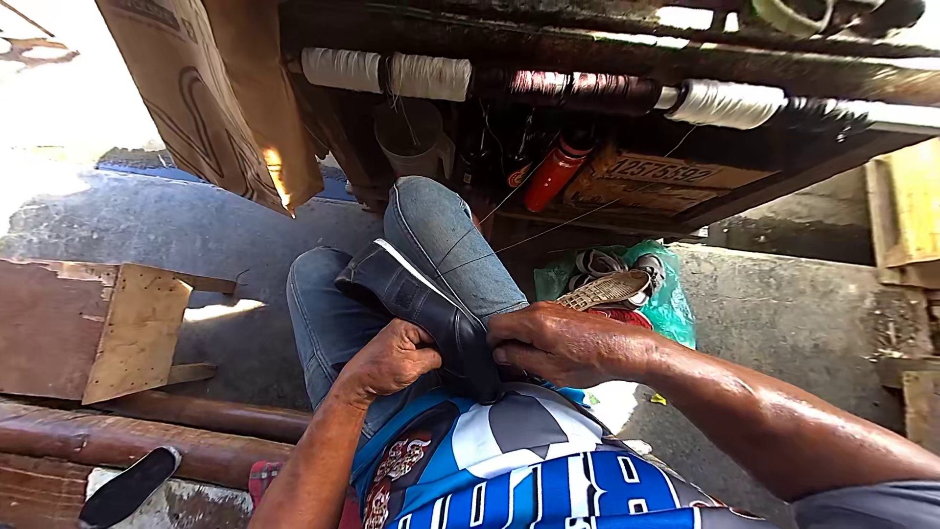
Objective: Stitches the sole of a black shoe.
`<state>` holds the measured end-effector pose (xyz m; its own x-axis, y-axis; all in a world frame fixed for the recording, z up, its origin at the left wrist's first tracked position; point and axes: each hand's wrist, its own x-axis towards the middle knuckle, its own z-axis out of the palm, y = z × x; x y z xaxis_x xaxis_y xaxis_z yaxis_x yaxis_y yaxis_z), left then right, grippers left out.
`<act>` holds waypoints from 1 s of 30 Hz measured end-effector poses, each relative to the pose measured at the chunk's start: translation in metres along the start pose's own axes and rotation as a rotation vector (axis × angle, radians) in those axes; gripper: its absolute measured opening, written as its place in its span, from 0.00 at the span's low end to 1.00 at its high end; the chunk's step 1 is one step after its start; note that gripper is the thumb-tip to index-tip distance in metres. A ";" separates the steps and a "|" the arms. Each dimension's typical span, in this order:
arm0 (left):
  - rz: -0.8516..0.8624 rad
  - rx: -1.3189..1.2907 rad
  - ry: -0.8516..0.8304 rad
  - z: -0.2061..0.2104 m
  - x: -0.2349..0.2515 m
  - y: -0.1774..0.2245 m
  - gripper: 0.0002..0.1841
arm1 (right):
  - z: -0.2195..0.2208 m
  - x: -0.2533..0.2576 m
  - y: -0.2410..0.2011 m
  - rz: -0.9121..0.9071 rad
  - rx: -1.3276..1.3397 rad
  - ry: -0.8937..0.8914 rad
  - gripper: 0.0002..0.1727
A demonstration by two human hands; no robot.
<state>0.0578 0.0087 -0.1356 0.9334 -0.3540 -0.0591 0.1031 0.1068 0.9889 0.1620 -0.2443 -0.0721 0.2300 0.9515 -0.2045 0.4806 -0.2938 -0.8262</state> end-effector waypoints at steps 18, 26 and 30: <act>0.005 0.180 0.037 0.011 0.011 0.010 0.10 | 0.032 -0.035 0.052 0.201 0.089 0.743 0.13; 0.036 -0.137 0.140 0.007 -0.001 -0.004 0.06 | 0.014 -0.054 0.055 0.134 0.527 0.785 0.15; 0.112 -0.110 0.096 0.025 -0.002 -0.002 0.04 | 0.013 -0.058 0.033 -0.020 0.873 0.636 0.19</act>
<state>0.0473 -0.0141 -0.1344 0.9690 -0.2448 0.0328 0.0287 0.2434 0.9695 0.1530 -0.3078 -0.0944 0.7471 0.6594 -0.0843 -0.2218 0.1278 -0.9667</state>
